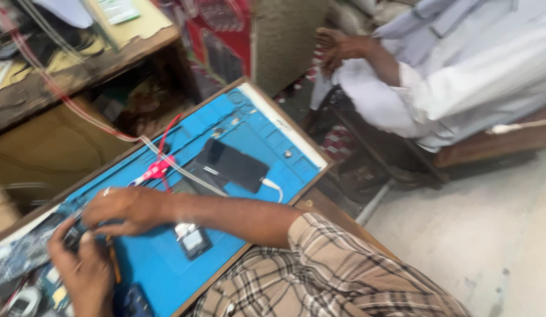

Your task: The person uses a small tool to work on a small electronic component on a blue mat. They repeatedly probe or adjust the component while holding it steady with their other hand.

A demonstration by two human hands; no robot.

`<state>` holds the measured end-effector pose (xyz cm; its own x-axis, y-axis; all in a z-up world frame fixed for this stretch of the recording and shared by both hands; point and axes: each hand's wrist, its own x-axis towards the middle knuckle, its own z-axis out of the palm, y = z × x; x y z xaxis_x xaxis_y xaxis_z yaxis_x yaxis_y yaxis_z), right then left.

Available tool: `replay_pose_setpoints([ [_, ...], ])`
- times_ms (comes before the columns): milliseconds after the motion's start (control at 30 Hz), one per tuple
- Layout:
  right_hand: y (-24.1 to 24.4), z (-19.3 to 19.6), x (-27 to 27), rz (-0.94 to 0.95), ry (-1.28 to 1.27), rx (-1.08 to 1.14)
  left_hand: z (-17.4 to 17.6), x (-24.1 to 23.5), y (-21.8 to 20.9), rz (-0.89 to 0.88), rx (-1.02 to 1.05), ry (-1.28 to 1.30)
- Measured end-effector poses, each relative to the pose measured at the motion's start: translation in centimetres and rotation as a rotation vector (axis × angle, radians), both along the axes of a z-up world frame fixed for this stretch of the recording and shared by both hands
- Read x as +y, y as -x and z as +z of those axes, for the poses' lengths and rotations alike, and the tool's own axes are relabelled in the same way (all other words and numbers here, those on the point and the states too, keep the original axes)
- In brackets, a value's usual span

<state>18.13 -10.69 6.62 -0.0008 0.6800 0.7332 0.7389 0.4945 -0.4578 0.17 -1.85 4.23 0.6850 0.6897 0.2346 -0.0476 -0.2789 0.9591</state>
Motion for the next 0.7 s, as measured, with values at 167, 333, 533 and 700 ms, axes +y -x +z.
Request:
replay_pose_setpoints([
  [167, -0.1, 0.5, 0.3, 0.028, 0.023, 0.001, 0.1, 0.0, -0.5, 0.035, 0.056, 0.216],
  [333, 0.2, 2.1, -0.5, -0.016, 0.069, -0.054, 0.8, -0.3, -0.9, 0.063, -0.130, -0.189],
  [533, 1.0, 3.4, -0.5, -0.027, 0.091, -0.069, 2.9, -1.1, -0.3, 0.115, -0.008, -0.083],
  [700, 1.0, 3.3, -0.5, -0.022, 0.088, -0.073, 3.3, -1.3, -0.2, 0.113, -0.022, -0.107],
])
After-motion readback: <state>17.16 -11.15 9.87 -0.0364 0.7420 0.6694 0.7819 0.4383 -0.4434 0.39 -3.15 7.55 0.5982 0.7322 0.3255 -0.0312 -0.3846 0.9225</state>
